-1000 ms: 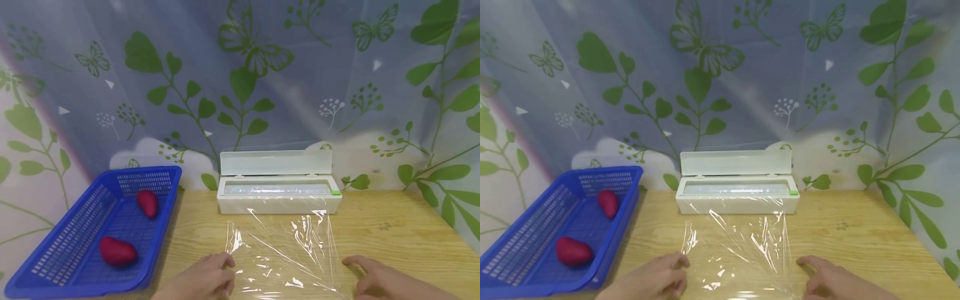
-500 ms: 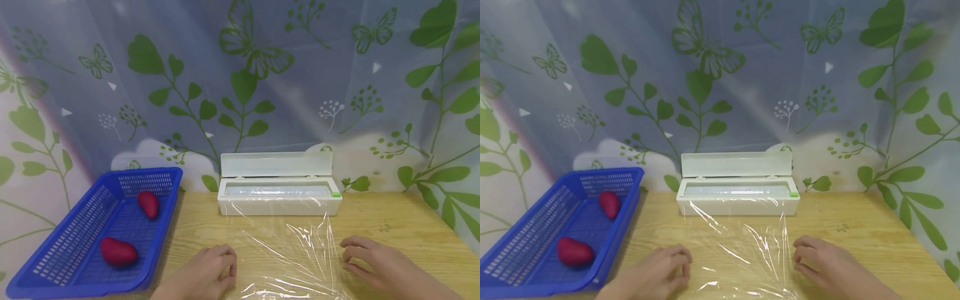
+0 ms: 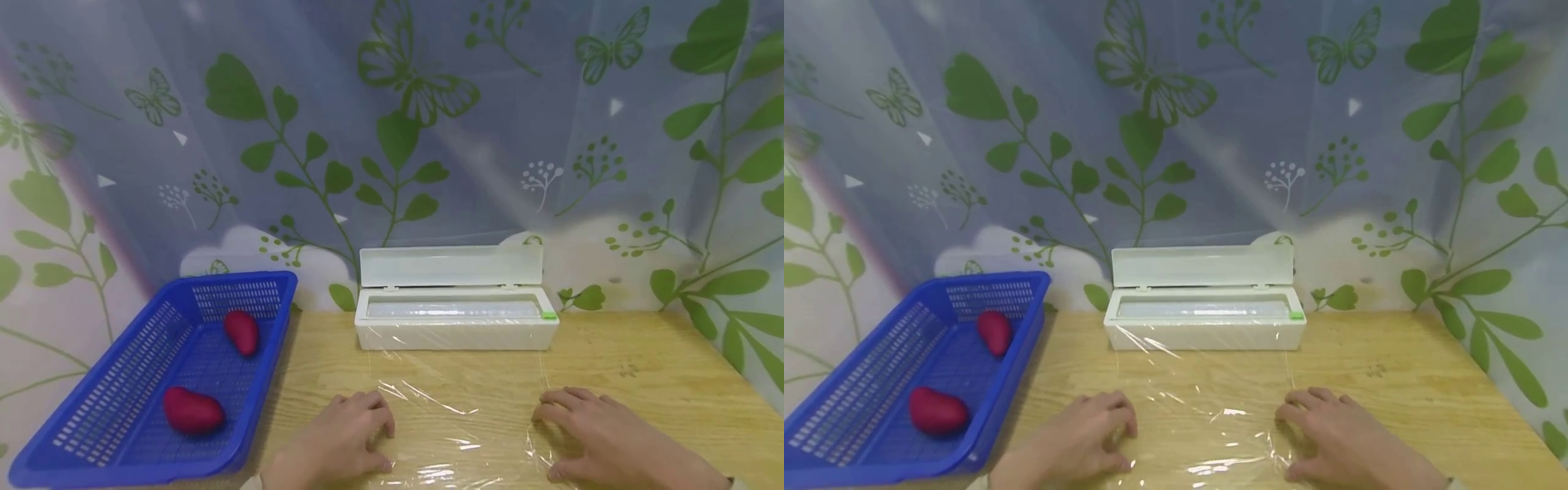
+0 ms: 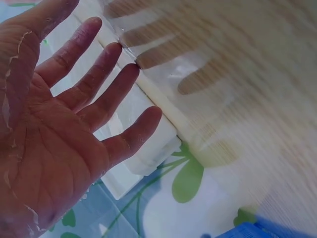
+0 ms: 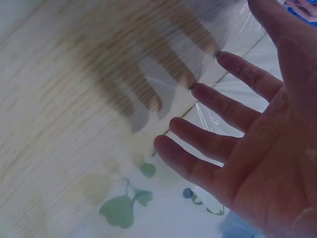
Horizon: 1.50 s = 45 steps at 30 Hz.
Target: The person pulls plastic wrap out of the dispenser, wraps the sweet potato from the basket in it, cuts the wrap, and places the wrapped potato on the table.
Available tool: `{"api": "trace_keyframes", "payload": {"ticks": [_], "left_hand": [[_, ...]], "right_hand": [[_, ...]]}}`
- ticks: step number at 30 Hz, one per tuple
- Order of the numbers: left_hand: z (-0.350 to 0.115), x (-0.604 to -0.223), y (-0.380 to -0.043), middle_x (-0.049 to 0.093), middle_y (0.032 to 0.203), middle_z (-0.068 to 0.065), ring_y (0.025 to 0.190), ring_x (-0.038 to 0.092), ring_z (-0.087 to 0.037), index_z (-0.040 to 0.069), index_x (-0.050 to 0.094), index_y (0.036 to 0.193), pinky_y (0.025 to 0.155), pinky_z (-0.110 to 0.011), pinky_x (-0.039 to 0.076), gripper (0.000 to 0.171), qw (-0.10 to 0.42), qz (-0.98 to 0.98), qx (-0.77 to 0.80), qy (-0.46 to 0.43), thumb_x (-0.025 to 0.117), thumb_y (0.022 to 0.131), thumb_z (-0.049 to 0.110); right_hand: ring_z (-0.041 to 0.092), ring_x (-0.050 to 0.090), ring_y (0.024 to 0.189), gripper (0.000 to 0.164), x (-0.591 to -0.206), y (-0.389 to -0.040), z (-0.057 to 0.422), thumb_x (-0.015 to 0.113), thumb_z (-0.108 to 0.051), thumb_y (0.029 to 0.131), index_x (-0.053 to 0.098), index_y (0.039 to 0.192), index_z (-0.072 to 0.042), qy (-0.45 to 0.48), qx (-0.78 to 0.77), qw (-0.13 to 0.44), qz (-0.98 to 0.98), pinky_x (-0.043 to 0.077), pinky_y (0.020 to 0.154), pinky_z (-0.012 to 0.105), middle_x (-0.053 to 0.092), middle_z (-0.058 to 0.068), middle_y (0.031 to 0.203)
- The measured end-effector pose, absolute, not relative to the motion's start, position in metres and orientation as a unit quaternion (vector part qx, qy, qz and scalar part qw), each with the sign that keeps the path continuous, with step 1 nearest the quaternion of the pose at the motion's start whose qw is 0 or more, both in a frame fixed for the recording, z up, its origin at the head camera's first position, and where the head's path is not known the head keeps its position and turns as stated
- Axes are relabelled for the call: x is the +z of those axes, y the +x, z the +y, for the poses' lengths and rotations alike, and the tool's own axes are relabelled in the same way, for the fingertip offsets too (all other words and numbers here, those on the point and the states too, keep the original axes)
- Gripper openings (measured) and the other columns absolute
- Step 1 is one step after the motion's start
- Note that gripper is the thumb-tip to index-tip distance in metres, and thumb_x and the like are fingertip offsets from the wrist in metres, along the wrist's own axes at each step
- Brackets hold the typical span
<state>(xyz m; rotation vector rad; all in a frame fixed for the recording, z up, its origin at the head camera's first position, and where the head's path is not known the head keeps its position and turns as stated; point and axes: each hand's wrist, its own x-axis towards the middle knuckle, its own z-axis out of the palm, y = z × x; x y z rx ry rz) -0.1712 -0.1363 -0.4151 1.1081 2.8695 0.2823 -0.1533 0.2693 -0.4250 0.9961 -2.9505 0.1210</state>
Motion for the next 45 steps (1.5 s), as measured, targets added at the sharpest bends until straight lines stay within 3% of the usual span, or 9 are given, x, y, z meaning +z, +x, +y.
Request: {"api": "trace_keyframes", "payload": {"ticks": [11,17,21,24,30,45], "left_hand": [[-0.14,-0.397,-0.171,0.064,0.114,0.01,0.109,0.062,-0.015,0.028,0.069,0.107,0.094,-0.047,0.052,0.032,0.015,0.93,0.071,0.36,0.078,0.085,0.05],[-0.142,-0.363,-0.175,0.065,0.12,0.003,0.113,0.064,-0.019,0.023,0.067,0.113,0.092,-0.05,0.052,0.031,-0.072,0.906,0.051,0.414,0.078,0.089,0.039],[-0.148,-0.341,-0.183,0.065,0.129,-0.002,0.121,0.063,-0.022,0.022,0.066,0.121,0.096,-0.053,0.051,0.038,-0.131,0.885,0.043,0.445,0.078,0.089,0.039],[-0.152,-0.326,-0.19,0.065,0.132,-0.004,0.125,0.062,-0.024,0.022,0.066,0.124,0.099,-0.054,0.05,0.042,-0.167,0.875,0.038,0.452,0.078,0.089,0.041],[-0.157,-0.301,-0.194,0.065,0.134,-0.004,0.123,0.064,-0.025,0.024,0.066,0.124,0.097,-0.051,0.053,0.044,-0.215,0.866,0.011,0.452,0.079,0.087,0.044],[-0.196,-0.271,-0.225,0.062,0.139,-0.011,0.133,0.056,-0.031,0.022,0.065,0.128,0.102,-0.062,0.045,0.05,-0.341,0.829,-0.02,0.443,0.082,0.084,0.036]], "right_hand": [[0.049,0.058,0.123,0.086,-0.428,-0.152,0.279,0.064,-0.078,0.079,0.055,0.14,-0.018,0.328,0.079,-0.018,-0.941,0.055,0.078,0.065,0.053,0.022,0.143],[0.053,0.056,0.124,0.084,-0.434,-0.154,0.283,0.069,-0.074,0.078,0.054,0.142,-0.02,0.339,0.093,0.004,-0.936,0.056,0.073,0.063,0.052,0.025,0.145],[0.052,0.057,0.124,0.085,-0.438,-0.155,0.286,0.071,-0.072,0.078,0.052,0.143,-0.021,0.343,0.092,0.016,-0.935,0.057,0.07,0.058,0.052,0.025,0.146],[0.054,0.055,0.126,0.084,-0.44,-0.156,0.287,0.071,-0.071,0.08,0.05,0.145,-0.021,0.342,0.097,0.007,-0.935,0.057,0.072,0.061,0.05,0.026,0.148],[0.063,0.049,0.127,0.081,-0.443,-0.157,0.288,0.069,-0.065,0.086,0.048,0.149,-0.018,0.345,0.112,-0.022,-0.932,0.053,0.076,0.07,0.044,0.031,0.152],[0.065,0.047,0.128,0.08,-0.442,-0.155,0.289,0.069,-0.062,0.088,0.044,0.153,-0.023,0.33,0.124,-0.043,-0.935,0.052,0.074,0.071,0.038,0.03,0.157]]}}
